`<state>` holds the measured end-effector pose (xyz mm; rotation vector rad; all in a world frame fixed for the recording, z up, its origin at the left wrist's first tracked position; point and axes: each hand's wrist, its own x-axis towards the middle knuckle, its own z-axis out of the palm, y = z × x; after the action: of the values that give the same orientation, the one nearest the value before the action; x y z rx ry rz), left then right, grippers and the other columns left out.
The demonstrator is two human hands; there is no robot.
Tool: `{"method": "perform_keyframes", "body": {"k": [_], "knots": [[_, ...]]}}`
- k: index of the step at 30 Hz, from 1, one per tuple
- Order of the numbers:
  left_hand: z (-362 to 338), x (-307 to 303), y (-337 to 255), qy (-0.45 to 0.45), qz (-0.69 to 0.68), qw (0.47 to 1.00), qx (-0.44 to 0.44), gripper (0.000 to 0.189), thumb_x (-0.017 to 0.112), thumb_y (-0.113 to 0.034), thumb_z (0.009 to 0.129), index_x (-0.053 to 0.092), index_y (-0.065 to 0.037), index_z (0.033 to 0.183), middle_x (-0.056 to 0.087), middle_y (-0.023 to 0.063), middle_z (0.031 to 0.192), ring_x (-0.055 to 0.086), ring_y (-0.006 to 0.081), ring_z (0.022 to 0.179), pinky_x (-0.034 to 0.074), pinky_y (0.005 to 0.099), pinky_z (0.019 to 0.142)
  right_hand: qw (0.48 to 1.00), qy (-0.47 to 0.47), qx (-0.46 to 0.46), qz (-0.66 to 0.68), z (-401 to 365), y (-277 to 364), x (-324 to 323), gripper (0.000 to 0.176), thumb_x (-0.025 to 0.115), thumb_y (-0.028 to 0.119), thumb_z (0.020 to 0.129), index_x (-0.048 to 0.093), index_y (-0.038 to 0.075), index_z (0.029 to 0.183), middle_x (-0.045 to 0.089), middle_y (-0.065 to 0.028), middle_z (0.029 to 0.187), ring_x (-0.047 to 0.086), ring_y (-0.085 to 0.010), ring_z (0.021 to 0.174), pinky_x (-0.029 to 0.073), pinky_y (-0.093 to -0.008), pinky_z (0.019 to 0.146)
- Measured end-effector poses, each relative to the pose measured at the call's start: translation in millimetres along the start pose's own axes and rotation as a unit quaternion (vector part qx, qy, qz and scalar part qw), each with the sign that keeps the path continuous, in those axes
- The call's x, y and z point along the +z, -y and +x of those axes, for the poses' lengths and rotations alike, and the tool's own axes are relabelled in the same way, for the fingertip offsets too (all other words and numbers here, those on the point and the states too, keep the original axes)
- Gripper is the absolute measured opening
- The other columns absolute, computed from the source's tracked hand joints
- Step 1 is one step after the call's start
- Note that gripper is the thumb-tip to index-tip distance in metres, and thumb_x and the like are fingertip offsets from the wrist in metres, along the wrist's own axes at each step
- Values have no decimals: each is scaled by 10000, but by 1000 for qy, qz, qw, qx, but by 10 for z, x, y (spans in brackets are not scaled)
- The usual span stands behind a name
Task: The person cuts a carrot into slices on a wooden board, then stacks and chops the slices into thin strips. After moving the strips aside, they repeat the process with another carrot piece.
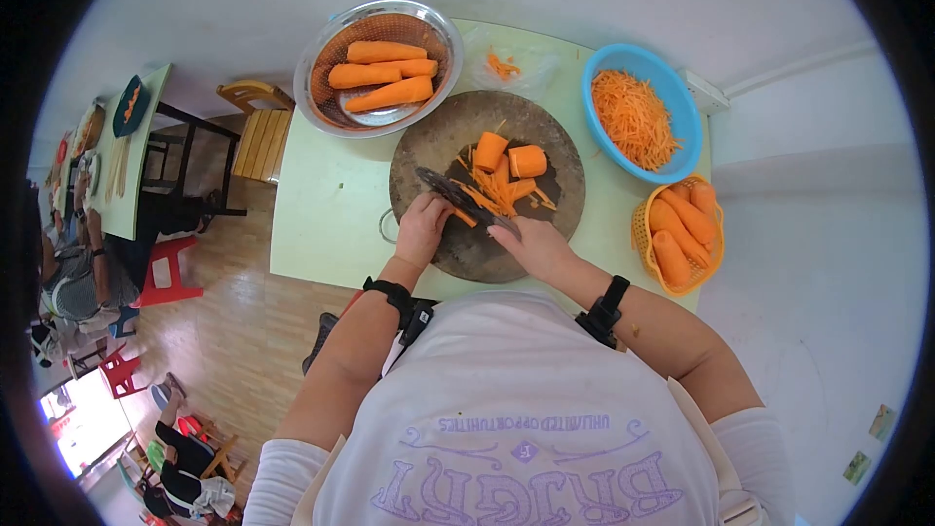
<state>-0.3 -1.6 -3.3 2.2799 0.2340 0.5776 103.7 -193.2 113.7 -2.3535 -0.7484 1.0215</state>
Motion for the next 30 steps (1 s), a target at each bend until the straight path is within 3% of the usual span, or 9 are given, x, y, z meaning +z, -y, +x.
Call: {"method": "perform_keyframes", "body": {"k": [11,15,20,23,30], "knots": [[-3,-5,-6,-15,-9,1000,10,93,694,-49,805,640,-43,881,621,108,908,624,317,855,517,392,743,998,-43,-34,-29,171,-62,199,485,538,452,969,634,-1,1115,676,-253,966,644,-422,929,506,-470,808],[3,-16,-9,-9,-7,1000,9,91,692,-53,807,643,-44,883,620,107,911,623,317,861,518,390,748,999,-35,-28,-30,169,25,98,480,537,440,973,631,1,1144,678,-249,963,646,-414,933,506,-459,811],[-2,-15,13,-10,-11,1000,18,94,692,-49,805,644,-45,884,623,105,920,628,314,864,521,385,750,998,15,27,63,157,62,27,463,552,410,974,617,17,1210,681,-234,981,644,-403,948,503,-432,818],[-8,-12,23,2,-3,1000,11,96,695,-49,801,645,-46,883,627,104,927,631,312,870,524,380,753,997,-35,-10,65,125,-19,84,454,560,400,972,613,23,1220,681,-232,987,643,-406,950,502,-431,820],[-13,-5,18,-4,-6,1000,8,93,693,-53,802,652,-46,884,634,100,933,635,309,872,525,381,759,1000,-5,-14,11,12,56,-29,468,565,413,965,611,9,1194,678,-240,968,640,-415,939,503,-438,812]]}}
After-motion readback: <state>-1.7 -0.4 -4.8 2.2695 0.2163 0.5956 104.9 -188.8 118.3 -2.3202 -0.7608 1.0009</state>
